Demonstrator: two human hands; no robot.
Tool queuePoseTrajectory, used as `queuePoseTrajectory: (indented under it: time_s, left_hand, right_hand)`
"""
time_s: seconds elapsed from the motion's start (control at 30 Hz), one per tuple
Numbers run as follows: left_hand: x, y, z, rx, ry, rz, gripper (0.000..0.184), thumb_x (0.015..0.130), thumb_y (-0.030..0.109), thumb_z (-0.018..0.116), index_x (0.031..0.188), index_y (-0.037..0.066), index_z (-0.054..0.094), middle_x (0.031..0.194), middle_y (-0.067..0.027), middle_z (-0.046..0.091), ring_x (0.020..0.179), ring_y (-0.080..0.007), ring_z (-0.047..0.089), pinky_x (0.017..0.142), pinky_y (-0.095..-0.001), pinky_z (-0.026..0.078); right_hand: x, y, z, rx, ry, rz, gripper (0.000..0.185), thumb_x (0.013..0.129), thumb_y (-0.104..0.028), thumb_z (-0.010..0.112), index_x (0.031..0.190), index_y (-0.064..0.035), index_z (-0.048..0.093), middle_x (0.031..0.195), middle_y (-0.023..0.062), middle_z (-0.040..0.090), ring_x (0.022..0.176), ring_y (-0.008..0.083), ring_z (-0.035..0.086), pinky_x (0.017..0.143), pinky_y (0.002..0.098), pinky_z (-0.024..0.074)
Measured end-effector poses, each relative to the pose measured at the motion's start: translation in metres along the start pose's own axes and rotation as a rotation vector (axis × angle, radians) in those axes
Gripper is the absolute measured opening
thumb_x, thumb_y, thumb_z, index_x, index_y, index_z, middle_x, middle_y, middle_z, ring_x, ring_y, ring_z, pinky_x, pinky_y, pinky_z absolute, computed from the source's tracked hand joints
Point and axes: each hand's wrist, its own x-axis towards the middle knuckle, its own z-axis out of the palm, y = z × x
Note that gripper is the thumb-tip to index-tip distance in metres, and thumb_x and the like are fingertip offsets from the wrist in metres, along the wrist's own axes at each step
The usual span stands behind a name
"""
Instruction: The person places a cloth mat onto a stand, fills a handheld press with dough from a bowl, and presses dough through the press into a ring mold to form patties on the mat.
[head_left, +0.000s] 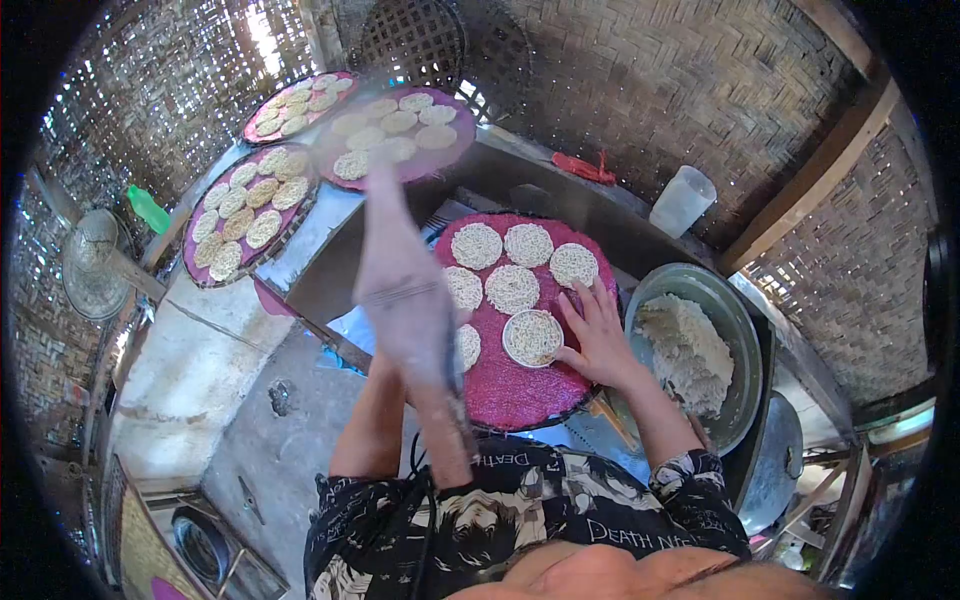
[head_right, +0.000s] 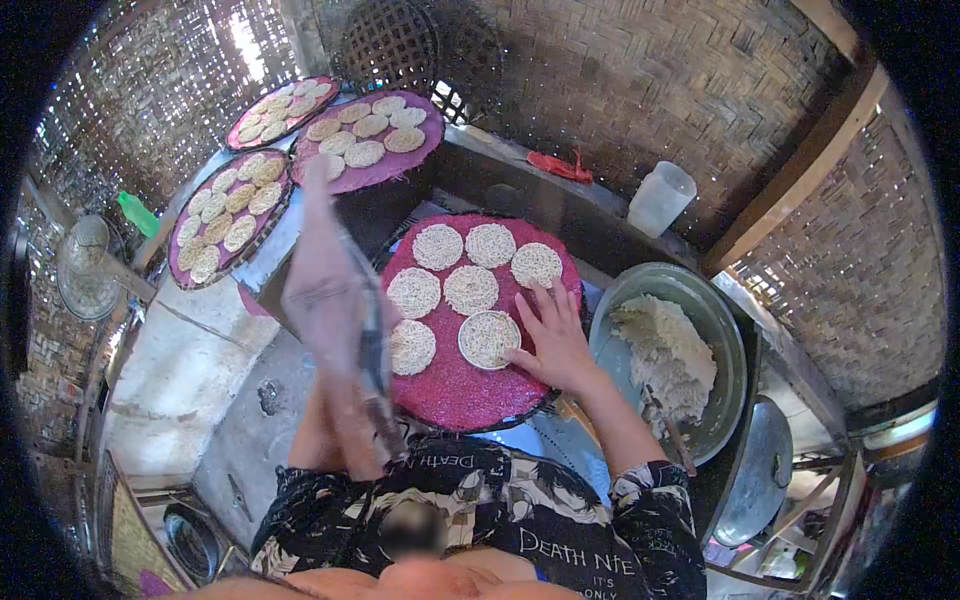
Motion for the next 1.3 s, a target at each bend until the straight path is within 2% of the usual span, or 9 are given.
queuePoseTrajectory:
  time_s: [0.33,0.63,0.83,0.87,0.97,1.0,1.1,1.13,1.3]
  left_hand:
    - [-0.026,0.021,-0.06,0.028,0.081,0.012,0.014,0.077,0.012,0.064,0.071,0.009,0.052,0.062,-0.0025,0.053,0.056,-0.0112,0.052,0.105,-0.0475,0.025]
    - [-0.024,0.037,-0.045,0.113,0.033,0.07,0.016,0.076,0.013,0.067,0.069,0.009,0.053,0.061,-0.0014,0.053,0.058,-0.0119,0.053,0.1,-0.0451,0.03]
    - [-0.026,0.049,-0.037,0.198,0.009,0.124,0.018,0.075,0.013,0.068,0.067,0.009,0.053,0.06,-0.0006,0.054,0.059,-0.0123,0.054,0.096,-0.0434,0.034]
    - [-0.027,0.051,-0.036,0.216,0.008,0.136,0.018,0.075,0.013,0.069,0.067,0.009,0.054,0.06,-0.0005,0.054,0.059,-0.0124,0.055,0.096,-0.0432,0.034]
    - [-0.033,0.06,-0.032,0.276,-0.001,0.173,0.019,0.075,0.014,0.07,0.066,0.01,0.054,0.06,-0.0001,0.054,0.06,-0.0126,0.055,0.094,-0.0423,0.036]
    - [-0.034,0.063,-0.03,0.302,-0.002,0.186,0.019,0.075,0.014,0.07,0.065,0.01,0.054,0.06,0.0,0.054,0.06,-0.0127,0.055,0.093,-0.0421,0.037]
    - [-0.04,0.071,-0.023,0.434,-0.008,0.27,0.02,0.075,0.014,0.071,0.065,0.01,0.054,0.06,0.0004,0.054,0.06,-0.013,0.056,0.092,-0.0412,0.038]
    - [-0.039,0.072,-0.02,0.556,-0.001,0.395,0.018,0.073,0.013,0.072,0.063,0.009,0.057,0.058,0.0007,0.054,0.059,-0.0131,0.056,0.086,-0.0364,0.046]
    - [-0.043,0.078,-0.005,0.434,0.071,0.483,0.022,0.065,0.01,0.076,0.062,0.01,0.054,0.058,0.0019,0.053,0.06,-0.0137,0.057,0.099,-0.051,0.034]
  right_hand:
    - [0.002,-0.006,0.005,-0.033,-0.123,-0.05,0.075,0.076,-0.059,0.051,0.133,-0.0129,0.037,0.144,0.0157,0.018,0.134,0.0382,0.008,0.106,0.0557,0.0056]
    - [0.003,-0.002,0.005,-0.079,-0.112,-0.077,0.069,0.077,-0.06,0.049,0.134,-0.0228,0.037,0.144,0.0137,0.019,0.134,0.038,0.008,0.105,0.0562,0.0047]
    - [0.006,0.008,0.002,0.02,0.018,0.041,0.062,0.081,-0.049,0.051,0.134,-0.0225,0.036,0.142,0.0148,0.021,0.134,0.0385,0.009,0.105,0.057,0.0068]
    - [0.008,0.005,-0.001,0.143,0.168,0.116,0.045,0.08,-0.04,0.056,0.12,-0.0177,0.054,0.135,0.0159,0.033,0.13,0.0393,0.019,0.103,0.0574,0.0124]
    - [0.01,0.012,0.008,0.191,0.282,0.211,0.026,0.076,-0.032,0.061,0.093,-0.0122,0.066,0.124,0.015,0.045,0.123,0.0379,0.031,0.101,0.0564,0.0186]
    - [0.012,0.01,0.013,0.225,0.354,0.21,0.017,0.072,-0.026,0.065,0.07,-0.0089,0.066,0.106,0.0112,0.055,0.111,0.0335,0.042,0.095,0.0511,0.0283]
    - [0.01,0.008,0.018,0.225,0.231,0.275,0.016,0.07,-0.025,0.066,0.068,-0.009,0.065,0.096,0.0085,0.055,0.101,0.0298,0.046,0.086,0.0462,0.0341]
    - [0.009,0.005,0.018,0.207,0.219,0.281,0.016,0.069,-0.024,0.066,0.067,-0.009,0.065,0.094,0.008,0.055,0.098,0.0291,0.046,0.084,0.0452,0.0346]
    - [0.016,0.0,0.016,0.166,0.14,0.271,0.014,0.067,-0.022,0.066,0.064,-0.0084,0.064,0.088,0.0073,0.054,0.09,0.0276,0.047,0.079,0.0421,0.0358]
